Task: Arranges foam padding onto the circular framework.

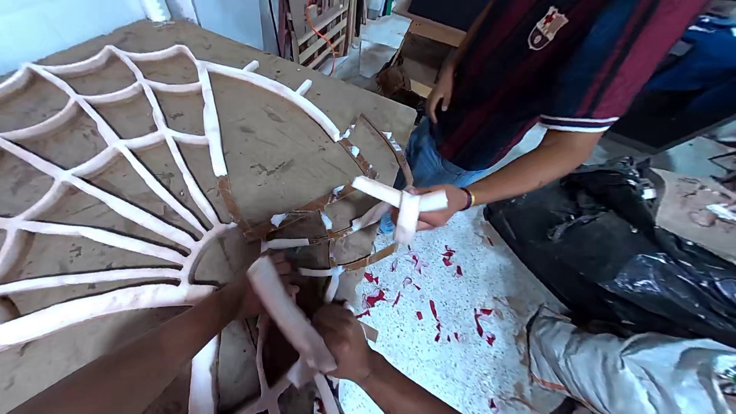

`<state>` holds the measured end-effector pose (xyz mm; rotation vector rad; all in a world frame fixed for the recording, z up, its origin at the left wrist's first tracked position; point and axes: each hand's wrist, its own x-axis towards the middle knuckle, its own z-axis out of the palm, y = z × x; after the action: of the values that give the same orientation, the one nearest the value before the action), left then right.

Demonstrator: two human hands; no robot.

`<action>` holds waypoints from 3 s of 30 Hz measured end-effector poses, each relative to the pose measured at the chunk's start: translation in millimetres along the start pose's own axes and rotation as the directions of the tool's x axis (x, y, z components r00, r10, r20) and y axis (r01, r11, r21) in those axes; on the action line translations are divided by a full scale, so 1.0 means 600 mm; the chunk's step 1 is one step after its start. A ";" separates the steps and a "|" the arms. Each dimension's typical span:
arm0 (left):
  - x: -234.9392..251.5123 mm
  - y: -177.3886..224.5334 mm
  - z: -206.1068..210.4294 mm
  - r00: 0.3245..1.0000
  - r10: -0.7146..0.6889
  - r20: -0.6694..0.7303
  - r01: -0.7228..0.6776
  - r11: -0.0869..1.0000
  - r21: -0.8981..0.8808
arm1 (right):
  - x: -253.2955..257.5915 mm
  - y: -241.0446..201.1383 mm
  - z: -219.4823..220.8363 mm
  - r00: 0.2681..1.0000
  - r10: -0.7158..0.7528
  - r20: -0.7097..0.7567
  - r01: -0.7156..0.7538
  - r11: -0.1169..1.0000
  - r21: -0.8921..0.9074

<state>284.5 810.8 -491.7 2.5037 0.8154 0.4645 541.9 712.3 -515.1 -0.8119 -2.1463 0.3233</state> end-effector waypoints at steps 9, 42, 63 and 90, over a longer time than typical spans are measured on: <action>0.038 0.154 -0.003 0.303 -0.923 -0.238 0.298 0.329 -0.896 | -0.003 0.004 -0.024 0.975 -0.029 0.220 0.018 0.998 0.055; 0.080 -0.025 -0.029 0.940 -0.326 -0.097 0.339 0.920 0.194 | 0.099 -0.027 -0.018 0.795 0.606 0.010 -0.572 0.756 -0.319; 0.062 -0.043 -0.114 0.699 -0.652 -0.293 0.647 0.751 -0.128 | 0.065 0.000 0.026 0.927 0.368 -0.080 -0.375 0.887 -0.269; 0.171 0.224 0.027 0.567 -0.817 -0.106 0.824 0.562 0.077 | 0.185 0.078 -0.168 0.589 0.742 -0.320 -0.647 0.670 0.364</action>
<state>432.5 772.6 -417.2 1.8674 1.9399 0.1406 586.8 815.7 -405.5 -1.4412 -1.2431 0.6836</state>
